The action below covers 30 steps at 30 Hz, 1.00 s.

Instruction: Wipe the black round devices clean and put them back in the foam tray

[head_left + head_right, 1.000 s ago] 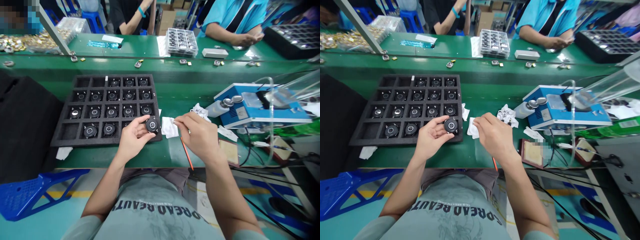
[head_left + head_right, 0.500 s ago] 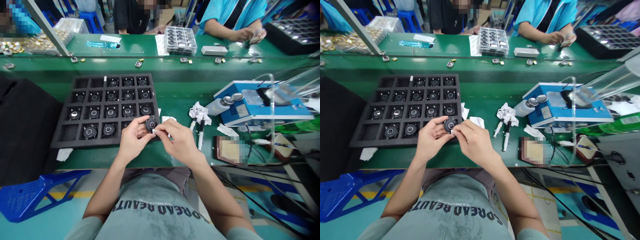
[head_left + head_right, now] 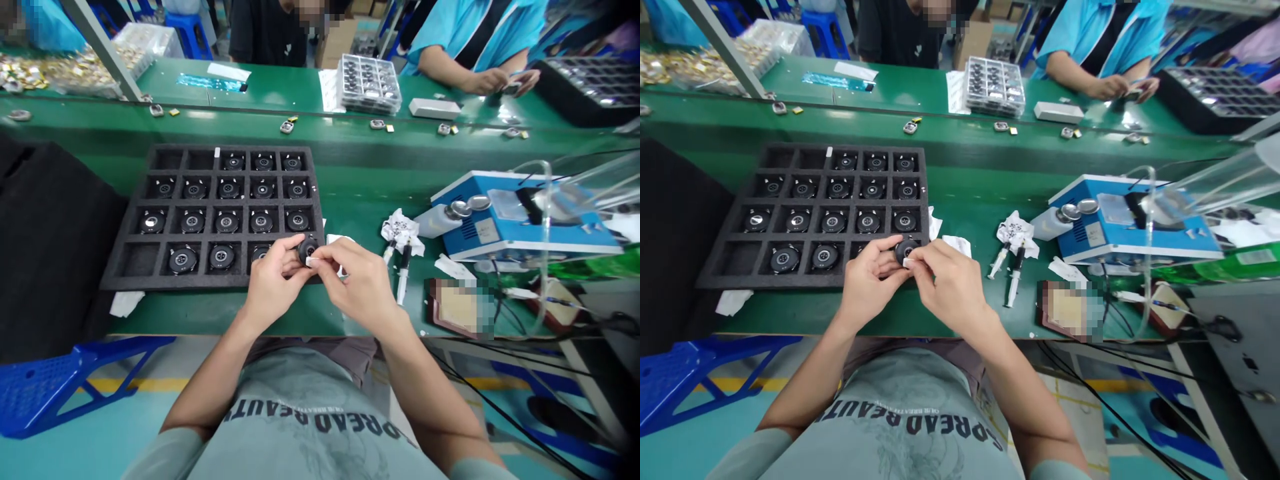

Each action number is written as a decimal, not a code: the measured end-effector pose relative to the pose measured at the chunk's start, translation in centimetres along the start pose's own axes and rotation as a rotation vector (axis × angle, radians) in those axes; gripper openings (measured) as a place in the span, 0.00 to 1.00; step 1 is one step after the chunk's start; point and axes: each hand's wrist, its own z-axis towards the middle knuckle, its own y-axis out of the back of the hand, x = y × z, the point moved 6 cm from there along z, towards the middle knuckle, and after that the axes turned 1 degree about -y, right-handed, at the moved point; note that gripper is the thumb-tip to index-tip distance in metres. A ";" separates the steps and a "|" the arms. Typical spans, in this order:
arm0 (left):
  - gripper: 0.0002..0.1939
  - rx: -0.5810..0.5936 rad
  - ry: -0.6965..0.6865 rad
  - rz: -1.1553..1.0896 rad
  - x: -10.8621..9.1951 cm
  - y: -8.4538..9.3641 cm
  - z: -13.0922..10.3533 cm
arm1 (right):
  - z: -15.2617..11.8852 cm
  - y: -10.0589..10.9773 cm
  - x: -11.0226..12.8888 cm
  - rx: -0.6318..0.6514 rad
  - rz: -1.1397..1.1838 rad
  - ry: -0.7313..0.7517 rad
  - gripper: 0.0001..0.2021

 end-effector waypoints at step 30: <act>0.41 -0.115 0.098 -0.268 -2.0 1.4 2.2 | 0.3 18.4 -21.0 -0.547 -0.111 -0.709 0.12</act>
